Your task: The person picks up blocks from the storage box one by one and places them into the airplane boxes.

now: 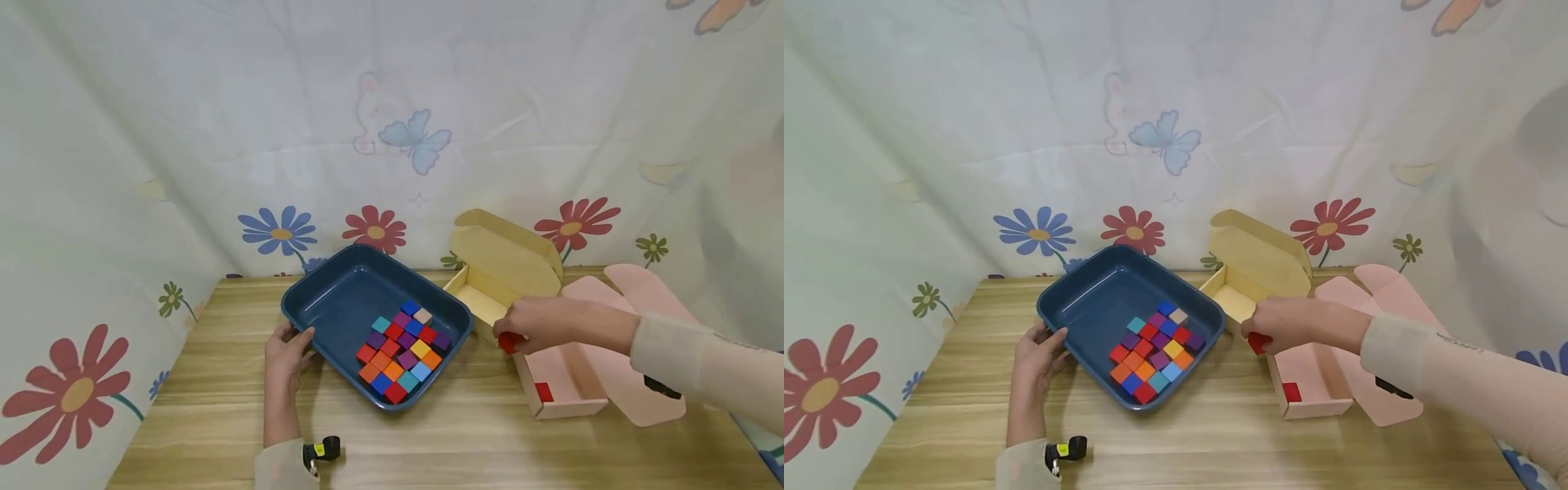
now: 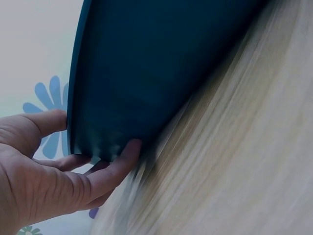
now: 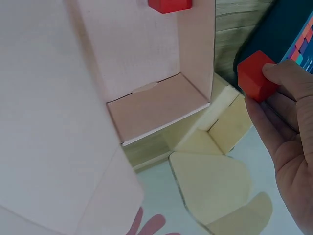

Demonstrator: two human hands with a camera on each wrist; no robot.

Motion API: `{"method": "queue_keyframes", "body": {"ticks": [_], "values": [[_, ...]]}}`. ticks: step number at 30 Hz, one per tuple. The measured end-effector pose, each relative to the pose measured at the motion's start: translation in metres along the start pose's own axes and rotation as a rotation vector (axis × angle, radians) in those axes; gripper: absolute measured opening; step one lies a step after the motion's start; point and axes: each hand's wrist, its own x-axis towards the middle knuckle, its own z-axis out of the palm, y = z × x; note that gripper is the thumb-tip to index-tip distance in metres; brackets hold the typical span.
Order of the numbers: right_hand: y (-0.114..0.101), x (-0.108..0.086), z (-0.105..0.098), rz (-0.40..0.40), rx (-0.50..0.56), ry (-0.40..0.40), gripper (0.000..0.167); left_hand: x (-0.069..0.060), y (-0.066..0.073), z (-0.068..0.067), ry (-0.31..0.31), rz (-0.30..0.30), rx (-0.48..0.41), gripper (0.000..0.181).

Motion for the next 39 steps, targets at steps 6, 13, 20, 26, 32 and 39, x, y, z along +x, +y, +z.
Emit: {"method": "queue_keyframes", "body": {"ticks": [6, 13, 20, 26, 32, 39], "values": [[0.008, -0.006, 0.005, 0.026, 0.040, -0.020, 0.022, 0.002, 0.000, -0.004, 0.015, 0.013, -0.008, 0.070], [0.007, -0.010, 0.003, 0.076, 0.043, -0.109, 0.017, 0.002, 0.001, 0.001, 0.020, 0.021, -0.021, 0.066], [0.017, -0.027, 0.005, 0.134, 0.107, -0.190, 0.017, 0.000, 0.002, 0.002, 0.025, 0.024, -0.038, 0.064], [0.027, -0.038, 0.022, 0.188, 0.217, -0.245, 0.014, 0.002, 0.002, 0.005, 0.005, 0.039, -0.052, 0.062], [0.031, -0.034, 0.039, 0.221, 0.238, -0.191, 0.013, 0.000, 0.002, 0.003, 0.022, 0.027, -0.040, 0.060], [0.023, -0.024, 0.049, 0.339, 0.314, -0.206, 0.018, -0.002, -0.001, 0.003, 0.013, 0.007, -0.033, 0.061]]}}
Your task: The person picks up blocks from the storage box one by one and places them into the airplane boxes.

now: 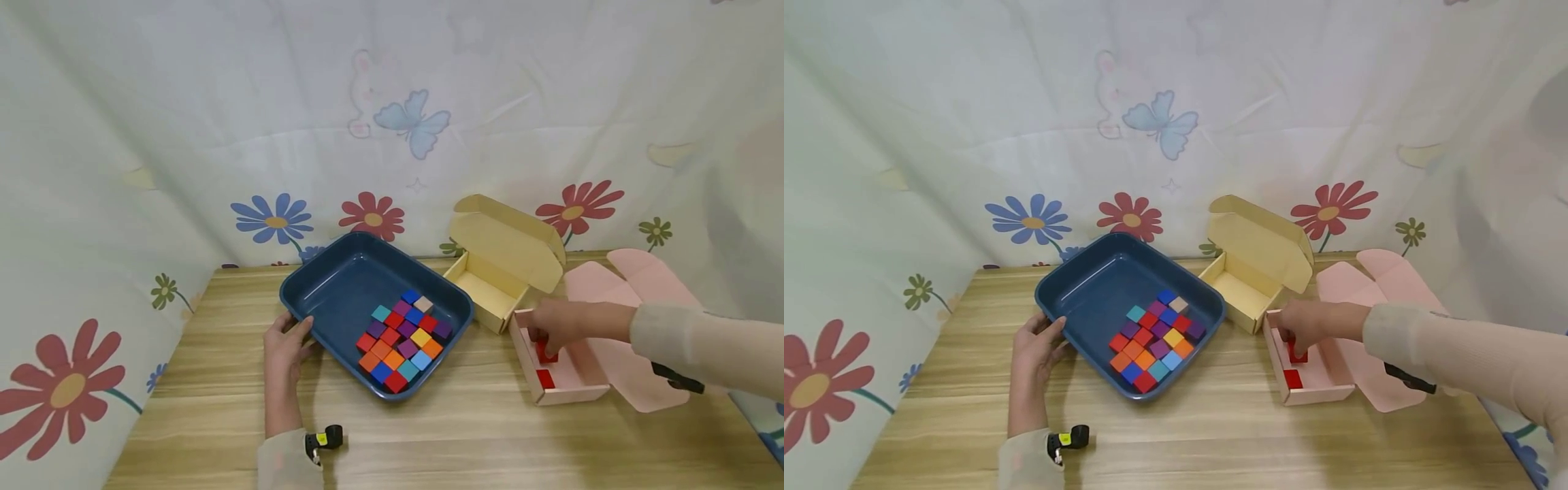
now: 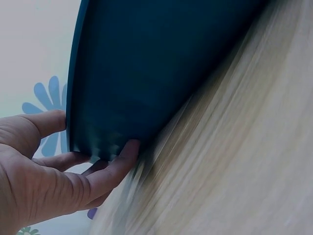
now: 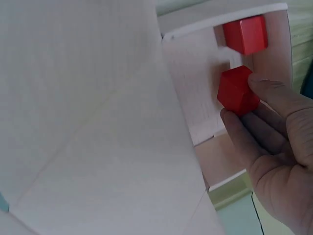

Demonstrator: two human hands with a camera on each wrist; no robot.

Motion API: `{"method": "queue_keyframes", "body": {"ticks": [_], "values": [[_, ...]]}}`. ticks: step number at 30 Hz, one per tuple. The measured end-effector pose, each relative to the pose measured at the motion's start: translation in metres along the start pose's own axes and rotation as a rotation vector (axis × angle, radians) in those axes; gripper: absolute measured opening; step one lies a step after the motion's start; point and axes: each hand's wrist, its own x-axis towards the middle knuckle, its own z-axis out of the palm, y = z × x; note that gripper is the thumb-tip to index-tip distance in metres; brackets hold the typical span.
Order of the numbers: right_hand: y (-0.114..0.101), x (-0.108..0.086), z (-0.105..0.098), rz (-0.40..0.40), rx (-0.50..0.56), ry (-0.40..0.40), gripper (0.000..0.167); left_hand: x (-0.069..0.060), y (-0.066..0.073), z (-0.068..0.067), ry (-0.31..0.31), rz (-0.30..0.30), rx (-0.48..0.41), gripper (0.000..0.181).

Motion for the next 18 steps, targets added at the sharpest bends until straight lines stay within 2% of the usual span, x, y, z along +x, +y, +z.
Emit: {"method": "queue_keyframes", "body": {"ticks": [4, 9, 14, 18], "values": [[-0.007, 0.002, 0.005, 0.048, 0.107, 0.007, 0.024, -0.001, -0.001, 0.001, 0.000, 0.000, -0.005, 0.060], [-0.011, 0.004, 0.006, 0.076, 0.171, 0.026, 0.025, -0.001, 0.001, 0.000, 0.005, 0.008, -0.009, 0.060], [-0.012, 0.005, 0.002, 0.092, 0.210, -0.026, 0.023, -0.003, 0.003, -0.001, -0.003, 0.000, -0.021, 0.061], [-0.013, 0.006, 0.000, 0.153, 0.250, -0.077, 0.021, -0.004, 0.002, -0.002, -0.006, -0.007, -0.031, 0.063]]}}
